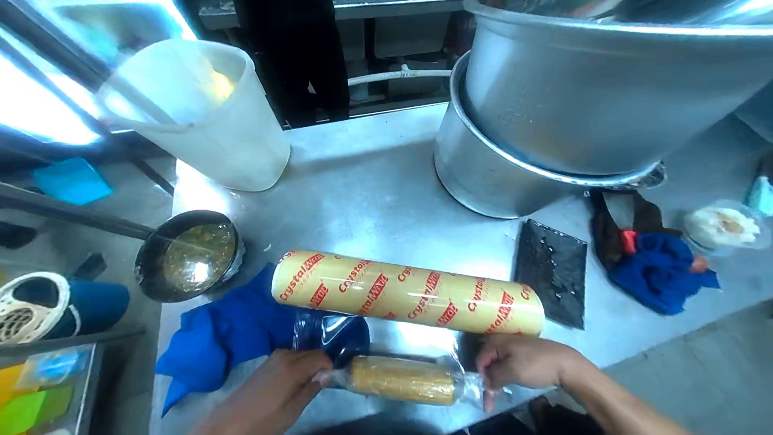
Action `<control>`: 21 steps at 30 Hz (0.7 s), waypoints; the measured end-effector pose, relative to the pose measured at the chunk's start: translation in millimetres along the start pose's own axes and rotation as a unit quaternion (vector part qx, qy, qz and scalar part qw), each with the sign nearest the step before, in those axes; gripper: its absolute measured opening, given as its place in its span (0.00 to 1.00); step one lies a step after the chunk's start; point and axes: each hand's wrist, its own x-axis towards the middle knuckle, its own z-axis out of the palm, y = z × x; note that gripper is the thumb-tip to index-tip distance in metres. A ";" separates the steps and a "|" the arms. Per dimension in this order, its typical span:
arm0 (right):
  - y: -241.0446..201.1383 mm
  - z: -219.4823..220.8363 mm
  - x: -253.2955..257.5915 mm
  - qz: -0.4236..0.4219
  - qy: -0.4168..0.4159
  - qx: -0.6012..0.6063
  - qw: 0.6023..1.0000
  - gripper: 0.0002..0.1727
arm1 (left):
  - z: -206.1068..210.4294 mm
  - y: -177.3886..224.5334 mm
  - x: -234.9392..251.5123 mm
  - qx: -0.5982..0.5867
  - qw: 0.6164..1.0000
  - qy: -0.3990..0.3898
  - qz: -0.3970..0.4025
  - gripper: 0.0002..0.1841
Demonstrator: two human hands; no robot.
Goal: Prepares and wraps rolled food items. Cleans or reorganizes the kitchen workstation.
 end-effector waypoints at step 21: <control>-93.9 54.5 27.8 -0.108 0.515 -0.323 0.786 0.27 | 0.0 -10.1 45.0 -0.074 0.984 -0.098 -0.131 0.23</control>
